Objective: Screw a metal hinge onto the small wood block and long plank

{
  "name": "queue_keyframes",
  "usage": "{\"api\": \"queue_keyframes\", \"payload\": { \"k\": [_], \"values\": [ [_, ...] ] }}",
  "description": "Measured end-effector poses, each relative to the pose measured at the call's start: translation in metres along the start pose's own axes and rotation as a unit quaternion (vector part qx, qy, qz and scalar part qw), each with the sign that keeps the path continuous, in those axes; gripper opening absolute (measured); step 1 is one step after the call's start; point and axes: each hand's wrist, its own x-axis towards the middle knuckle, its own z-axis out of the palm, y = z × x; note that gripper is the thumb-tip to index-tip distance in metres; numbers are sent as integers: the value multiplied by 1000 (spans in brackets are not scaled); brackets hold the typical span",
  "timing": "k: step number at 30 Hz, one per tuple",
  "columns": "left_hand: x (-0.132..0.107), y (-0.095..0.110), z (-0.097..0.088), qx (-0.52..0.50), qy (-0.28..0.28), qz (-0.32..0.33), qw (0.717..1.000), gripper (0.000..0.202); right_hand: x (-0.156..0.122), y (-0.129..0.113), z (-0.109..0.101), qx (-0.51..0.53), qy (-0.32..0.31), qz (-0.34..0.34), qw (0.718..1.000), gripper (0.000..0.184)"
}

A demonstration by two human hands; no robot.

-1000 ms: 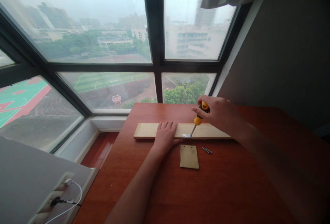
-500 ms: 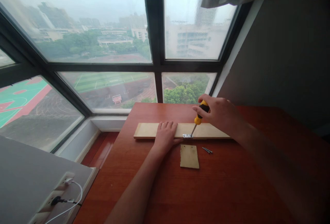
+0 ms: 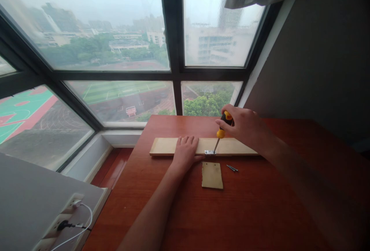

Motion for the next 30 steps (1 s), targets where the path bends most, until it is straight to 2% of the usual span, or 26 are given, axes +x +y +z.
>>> {"api": "queue_keyframes", "payload": {
  "k": [2, 6, 18, 23, 25, 27, 30],
  "values": [
    [0, 0, 1, -1, 0, 1, 1000, 69, 1, 0, 2, 16, 2, -8, 1000, 17],
    [-1, 0, 2, -2, 1, 0, 1000, 68, 1, 2, 3, 43, -2, -7, 999, 23],
    [0, 0, 1, -2, 0, 4, 1000, 69, 1, 3, -3, 96, -11, -26, 995, 18],
    [0, 1, -1, -4, -2, 1, 1000, 67, 3, 3, -6, 99, -38, -42, 993, 16],
    [0, 1, -1, -4, -1, 2, 1000, 68, 4, 3, -5, 78, -29, -40, 996, 12],
    [0, 1, 0, -4, 1, 3, 1000, 68, 5, 4, -4, 62, -11, -40, 997, 16],
    [0, 0, 1, -5, 1, 3, 1000, 68, 6, 6, -3, 90, -2, -44, 995, 15]
  ]
}}
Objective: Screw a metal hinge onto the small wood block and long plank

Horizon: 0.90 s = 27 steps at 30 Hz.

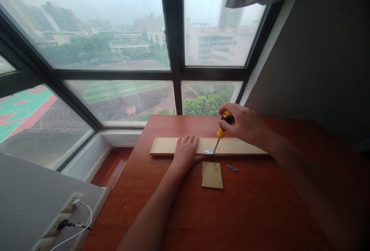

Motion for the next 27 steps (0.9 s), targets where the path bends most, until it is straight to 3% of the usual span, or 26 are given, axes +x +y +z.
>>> {"api": "queue_keyframes", "payload": {
  "k": [4, 13, 19, 27],
  "values": [
    [1, 0, 2, -1, -3, -1, 1000, 68, -1, 0, -4, 53, -22, -16, 998, 31],
    [1, 0, 2, 3, -5, 1, 1000, 70, 0, -2, -7, 88, -1, -26, 996, 31],
    [1, 1, 0, 7, -3, 1, 1000, 67, 1, -1, -9, 131, -23, -15, 991, 30],
    [0, 2, -1, 12, -4, -1, 1000, 68, 2, 7, -6, 290, -49, 6, 956, 29]
  ]
}}
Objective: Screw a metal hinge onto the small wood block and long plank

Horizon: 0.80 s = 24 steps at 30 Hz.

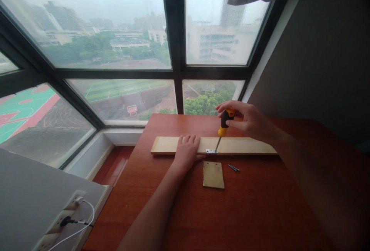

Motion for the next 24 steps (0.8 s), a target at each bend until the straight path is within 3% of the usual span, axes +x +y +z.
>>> {"api": "queue_keyframes", "payload": {
  "k": [6, 13, 24],
  "values": [
    [0, 0, -1, -1, -9, 1, 1000, 67, 1, 5, 2, 69, 29, -11, 997, 30],
    [0, 0, -1, 7, -9, 0, 1000, 70, 3, 7, 8, 17, 44, -10, 999, 33],
    [0, 0, 0, 11, -4, -1, 1000, 72, 2, 13, 12, 28, 43, -10, 999, 35]
  ]
}}
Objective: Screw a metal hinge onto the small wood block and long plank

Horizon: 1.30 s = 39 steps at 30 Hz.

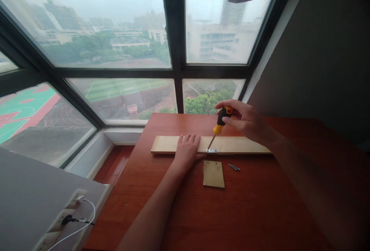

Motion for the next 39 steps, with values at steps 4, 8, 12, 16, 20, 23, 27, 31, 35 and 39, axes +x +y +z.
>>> {"api": "queue_keyframes", "payload": {
  "k": [4, 8, 12, 16, 20, 23, 27, 31, 35, 39],
  "values": [
    [0, 0, 0, -2, -3, 0, 1000, 73, -1, 1, 2, -7, -7, -5, 1000, 35],
    [0, 1, -1, -4, -4, 0, 1000, 73, -1, 2, 3, -32, -13, -21, 999, 34],
    [0, 1, -1, -7, -4, -2, 1000, 72, 0, -4, 8, -145, 8, -68, 987, 32],
    [0, 0, -1, -7, 1, 0, 1000, 72, 1, -15, 15, -311, 22, -65, 948, 28],
    [0, 0, -1, -9, 6, 2, 1000, 70, 3, -27, 17, -390, 1, -15, 921, 19],
    [0, 0, -1, -8, 9, 3, 1000, 69, 3, -32, 14, -336, -52, -23, 940, 25],
    [-1, 0, 1, -9, 17, 2, 1000, 65, 3, -37, 12, -329, -71, -4, 942, 20],
    [-1, 0, 1, -8, 17, 2, 1000, 65, 5, -36, 14, -375, -33, 14, 926, 25],
    [-1, 0, 0, -10, 14, 3, 1000, 66, 4, -34, 13, -293, -84, -25, 952, 30],
    [0, 0, -1, -12, 12, 1, 1000, 63, 4, -37, 13, -323, -82, -19, 943, 23]
  ]
}}
